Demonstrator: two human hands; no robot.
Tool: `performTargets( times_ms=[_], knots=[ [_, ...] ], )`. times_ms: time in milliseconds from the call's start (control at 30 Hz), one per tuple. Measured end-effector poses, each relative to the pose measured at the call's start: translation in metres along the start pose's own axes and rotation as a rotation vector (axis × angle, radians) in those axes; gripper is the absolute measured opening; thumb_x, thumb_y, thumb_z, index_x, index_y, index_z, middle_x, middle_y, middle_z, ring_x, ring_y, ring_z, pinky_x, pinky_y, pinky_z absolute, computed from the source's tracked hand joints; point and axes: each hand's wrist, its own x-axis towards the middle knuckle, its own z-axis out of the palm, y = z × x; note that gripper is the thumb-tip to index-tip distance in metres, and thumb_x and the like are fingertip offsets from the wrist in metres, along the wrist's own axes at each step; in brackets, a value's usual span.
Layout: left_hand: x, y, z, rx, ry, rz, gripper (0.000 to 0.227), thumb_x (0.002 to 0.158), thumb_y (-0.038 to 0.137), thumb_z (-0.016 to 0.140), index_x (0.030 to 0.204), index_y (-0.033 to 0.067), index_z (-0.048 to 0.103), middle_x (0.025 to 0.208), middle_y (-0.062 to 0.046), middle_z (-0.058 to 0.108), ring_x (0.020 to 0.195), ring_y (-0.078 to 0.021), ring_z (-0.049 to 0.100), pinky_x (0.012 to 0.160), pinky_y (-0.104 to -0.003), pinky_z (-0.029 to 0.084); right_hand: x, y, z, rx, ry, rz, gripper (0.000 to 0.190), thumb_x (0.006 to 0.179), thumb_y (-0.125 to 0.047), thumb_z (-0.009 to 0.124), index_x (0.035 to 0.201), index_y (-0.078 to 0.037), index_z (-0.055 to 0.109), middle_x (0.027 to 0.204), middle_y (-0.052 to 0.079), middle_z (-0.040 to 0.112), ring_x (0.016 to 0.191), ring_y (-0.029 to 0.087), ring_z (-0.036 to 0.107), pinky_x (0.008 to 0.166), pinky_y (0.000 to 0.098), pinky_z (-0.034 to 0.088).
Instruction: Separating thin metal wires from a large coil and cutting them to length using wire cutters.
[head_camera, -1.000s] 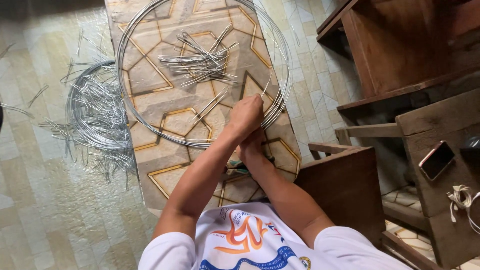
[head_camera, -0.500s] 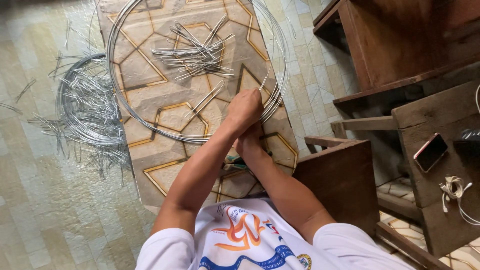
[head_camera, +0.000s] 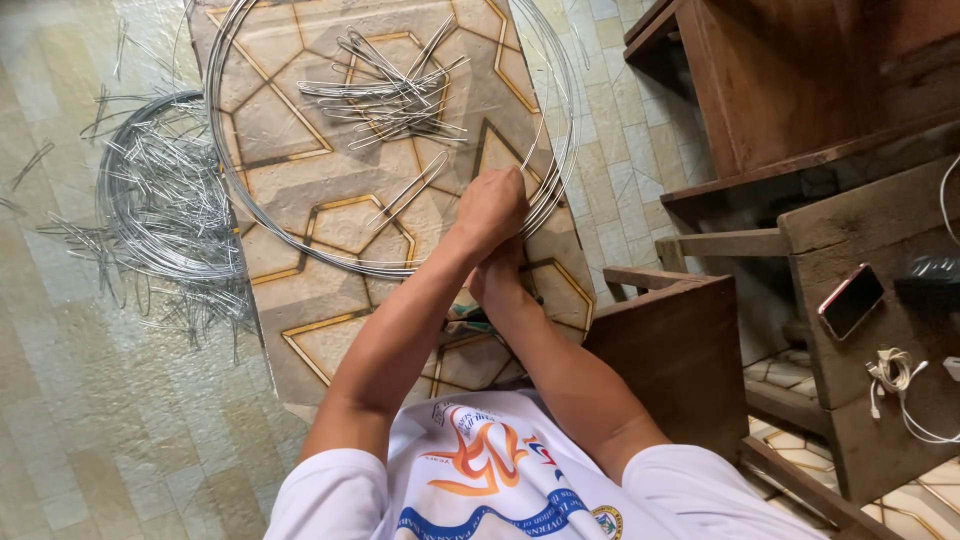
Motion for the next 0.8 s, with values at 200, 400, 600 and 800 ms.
performTargets(
  times_ms=[200,400,600,800],
  knots=[
    [-0.007,0.005,-0.006,-0.008,0.023,0.004,0.03,0.088,0.024,0.059,0.097,-0.0029,0.068,0.096,-0.03,0.072,0.099,-0.0508,0.072,0.084,-0.06,0.059,0.002,-0.007,0.004,0.188,-0.002,0.009,0.013,0.094,-0.024,0.062,0.089,-0.012,0.064,0.074,0.003,0.064,0.067,0.016,0.064,0.056,0.0279,0.046],
    [0.005,-0.008,0.012,0.024,0.075,0.05,0.027,0.087,0.025,0.065,0.096,0.0,0.069,0.092,-0.027,0.072,0.096,-0.049,0.073,0.082,-0.057,0.061,-0.004,-0.011,0.006,0.383,-0.007,0.009,0.014,0.093,-0.024,0.063,0.089,-0.011,0.063,0.073,0.003,0.063,0.063,0.015,0.062,0.054,0.0268,0.045],
    [0.001,-0.01,0.011,-0.045,0.093,0.079,0.028,0.09,0.023,0.061,0.101,-0.001,0.066,0.095,-0.031,0.07,0.099,-0.0522,0.07,0.085,-0.061,0.059,-0.01,-0.014,0.004,0.583,-0.008,0.012,0.015,0.092,-0.024,0.064,0.089,-0.01,0.062,0.071,0.003,0.061,0.059,0.015,0.061,0.052,0.0257,0.044],
    [0.003,-0.014,-0.007,0.052,0.01,-0.036,0.026,0.09,0.023,0.064,0.104,0.0023,0.068,0.102,-0.026,0.073,0.104,-0.0463,0.072,0.086,-0.057,0.06,-0.019,-0.012,-0.004,0.787,-0.008,0.015,0.016,0.091,-0.024,0.066,0.089,-0.008,0.061,0.07,0.004,0.059,0.054,0.014,0.06,0.049,0.0247,0.044]
  ],
)
